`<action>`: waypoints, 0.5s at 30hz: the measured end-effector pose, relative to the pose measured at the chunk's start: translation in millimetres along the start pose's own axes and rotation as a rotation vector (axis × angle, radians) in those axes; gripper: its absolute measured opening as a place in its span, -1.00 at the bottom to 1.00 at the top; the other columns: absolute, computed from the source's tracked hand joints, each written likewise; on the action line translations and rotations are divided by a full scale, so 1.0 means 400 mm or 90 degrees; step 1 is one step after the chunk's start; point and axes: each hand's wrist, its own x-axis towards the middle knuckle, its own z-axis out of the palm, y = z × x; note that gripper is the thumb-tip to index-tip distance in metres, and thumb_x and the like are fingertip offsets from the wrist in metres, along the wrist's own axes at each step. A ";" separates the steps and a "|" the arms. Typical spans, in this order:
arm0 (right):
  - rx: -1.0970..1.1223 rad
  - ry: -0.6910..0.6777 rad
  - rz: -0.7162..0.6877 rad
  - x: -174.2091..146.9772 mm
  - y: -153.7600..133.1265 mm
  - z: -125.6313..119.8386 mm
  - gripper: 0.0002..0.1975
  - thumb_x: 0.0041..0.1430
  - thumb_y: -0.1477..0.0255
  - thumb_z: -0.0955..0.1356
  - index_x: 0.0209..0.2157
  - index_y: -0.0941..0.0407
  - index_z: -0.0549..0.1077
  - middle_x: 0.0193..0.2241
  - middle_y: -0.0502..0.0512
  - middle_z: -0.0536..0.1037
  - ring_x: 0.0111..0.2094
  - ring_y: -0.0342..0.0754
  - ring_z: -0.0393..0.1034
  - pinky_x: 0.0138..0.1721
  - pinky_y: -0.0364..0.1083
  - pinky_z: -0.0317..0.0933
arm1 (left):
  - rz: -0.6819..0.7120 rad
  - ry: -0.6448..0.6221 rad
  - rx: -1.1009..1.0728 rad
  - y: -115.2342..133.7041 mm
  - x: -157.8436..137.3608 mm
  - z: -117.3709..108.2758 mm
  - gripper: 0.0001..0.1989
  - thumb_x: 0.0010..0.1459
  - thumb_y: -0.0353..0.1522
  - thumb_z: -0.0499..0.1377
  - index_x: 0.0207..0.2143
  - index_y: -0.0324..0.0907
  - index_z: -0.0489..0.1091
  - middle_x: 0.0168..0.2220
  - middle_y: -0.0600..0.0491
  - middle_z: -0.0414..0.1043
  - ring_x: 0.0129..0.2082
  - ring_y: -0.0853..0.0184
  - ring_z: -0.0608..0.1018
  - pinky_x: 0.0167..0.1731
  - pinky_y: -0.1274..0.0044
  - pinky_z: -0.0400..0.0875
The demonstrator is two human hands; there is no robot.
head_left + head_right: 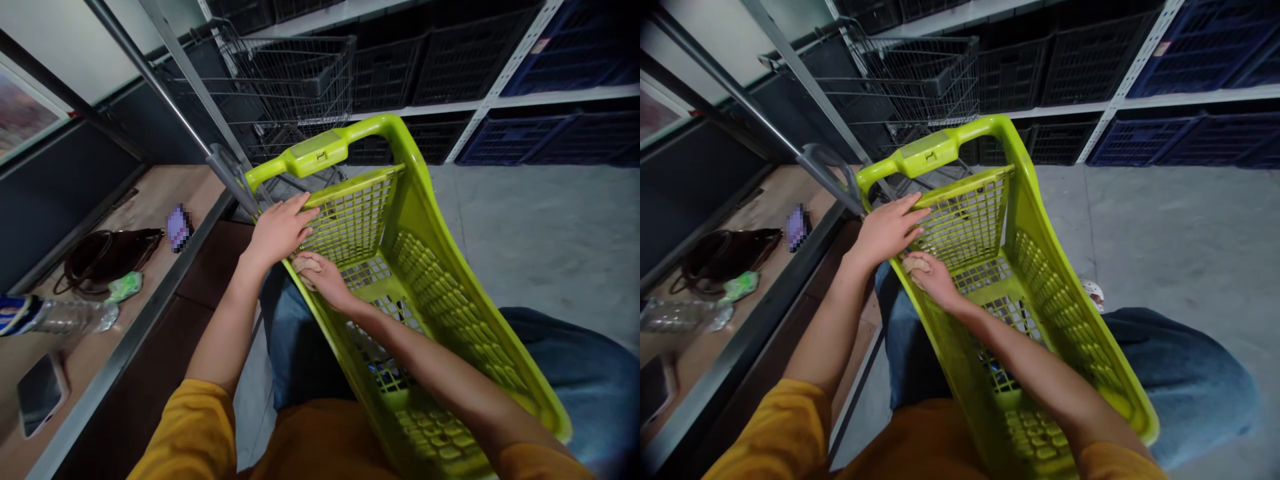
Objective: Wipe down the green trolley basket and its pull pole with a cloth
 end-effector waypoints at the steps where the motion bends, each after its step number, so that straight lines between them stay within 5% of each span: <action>1: -0.012 -0.006 -0.036 0.000 -0.007 0.002 -0.62 0.01 0.44 0.33 -0.07 0.08 0.47 -0.15 0.02 0.57 -0.15 -0.08 0.44 -0.04 -0.10 0.28 | 0.003 0.002 0.001 -0.001 -0.001 0.001 -0.56 0.29 -0.32 0.14 0.21 -0.05 0.36 0.37 -0.05 0.14 0.31 0.12 0.31 0.25 0.25 0.26; 4: -0.081 -0.004 -0.075 -0.008 0.038 -0.011 -0.66 -0.02 0.47 0.30 -0.14 0.07 0.45 -0.16 0.00 0.53 -0.12 -0.07 0.38 0.01 -0.08 0.23 | 0.007 0.005 0.001 -0.002 -0.002 0.001 -0.56 0.29 -0.31 0.13 0.21 -0.06 0.36 0.37 -0.06 0.14 0.31 0.10 0.31 0.24 0.24 0.27; 10: -0.189 -0.008 0.133 -0.049 0.261 -0.092 -0.81 -0.04 0.48 0.27 -0.30 0.09 0.32 -0.43 -0.08 0.39 -0.34 -0.10 0.26 -0.19 -0.12 0.21 | 0.002 0.001 0.000 0.000 -0.003 0.001 -0.56 0.31 -0.26 0.12 0.22 -0.04 0.35 0.37 -0.03 0.14 0.31 0.11 0.31 0.24 0.23 0.26; 15: -0.353 -0.026 0.121 -0.082 0.319 -0.126 -0.72 -0.10 0.59 0.27 -0.26 0.11 0.36 -0.31 0.01 0.44 -0.23 -0.06 0.30 -0.12 -0.11 0.17 | -0.006 -0.001 0.004 0.003 -0.003 0.002 -0.56 0.31 -0.25 0.11 0.23 -0.04 0.35 0.38 -0.02 0.14 0.31 0.11 0.31 0.24 0.23 0.26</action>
